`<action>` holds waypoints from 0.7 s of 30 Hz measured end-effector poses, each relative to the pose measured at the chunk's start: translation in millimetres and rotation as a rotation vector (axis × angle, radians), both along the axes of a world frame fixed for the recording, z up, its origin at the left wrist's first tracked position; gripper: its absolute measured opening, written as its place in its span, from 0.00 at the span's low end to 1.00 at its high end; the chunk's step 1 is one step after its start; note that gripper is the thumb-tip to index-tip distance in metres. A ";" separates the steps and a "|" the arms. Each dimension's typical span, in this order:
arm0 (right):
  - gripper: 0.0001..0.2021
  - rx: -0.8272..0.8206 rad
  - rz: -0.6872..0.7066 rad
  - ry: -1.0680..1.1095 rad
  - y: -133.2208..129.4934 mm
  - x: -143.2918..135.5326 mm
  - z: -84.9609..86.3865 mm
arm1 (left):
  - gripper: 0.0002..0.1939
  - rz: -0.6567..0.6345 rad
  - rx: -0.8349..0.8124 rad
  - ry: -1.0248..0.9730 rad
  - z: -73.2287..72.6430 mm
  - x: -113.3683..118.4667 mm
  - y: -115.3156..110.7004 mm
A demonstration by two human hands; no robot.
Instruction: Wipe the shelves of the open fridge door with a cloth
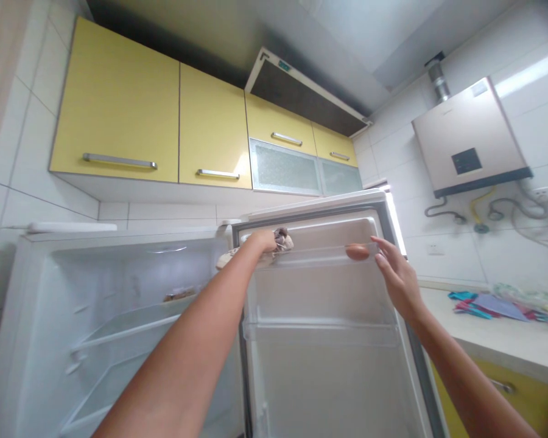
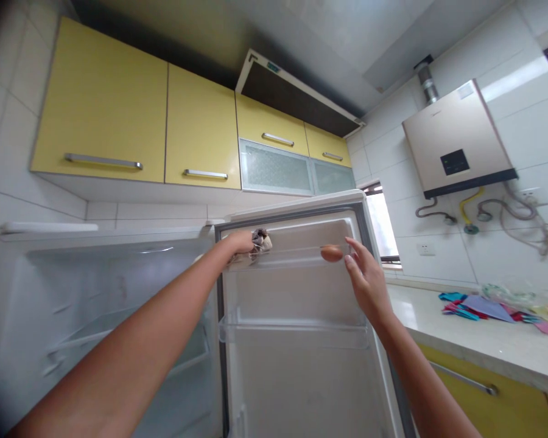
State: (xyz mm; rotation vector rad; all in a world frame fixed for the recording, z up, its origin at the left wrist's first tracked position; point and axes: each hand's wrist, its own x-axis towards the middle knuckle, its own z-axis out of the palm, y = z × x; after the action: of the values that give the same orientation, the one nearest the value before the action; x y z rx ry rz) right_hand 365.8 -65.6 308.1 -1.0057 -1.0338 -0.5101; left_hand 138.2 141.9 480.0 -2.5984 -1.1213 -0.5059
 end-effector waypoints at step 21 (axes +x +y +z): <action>0.28 0.014 -0.032 -0.021 5.7 -0.5 -3.0 | 0.17 -0.367 -0.064 0.096 0.2 58.7 -68.5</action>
State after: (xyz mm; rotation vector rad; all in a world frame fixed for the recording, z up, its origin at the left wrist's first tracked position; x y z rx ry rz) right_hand 365.3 -60.0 305.1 -1.0080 -1.0333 -0.5547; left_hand 196.8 73.4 480.1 -2.8643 -0.6401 -0.4172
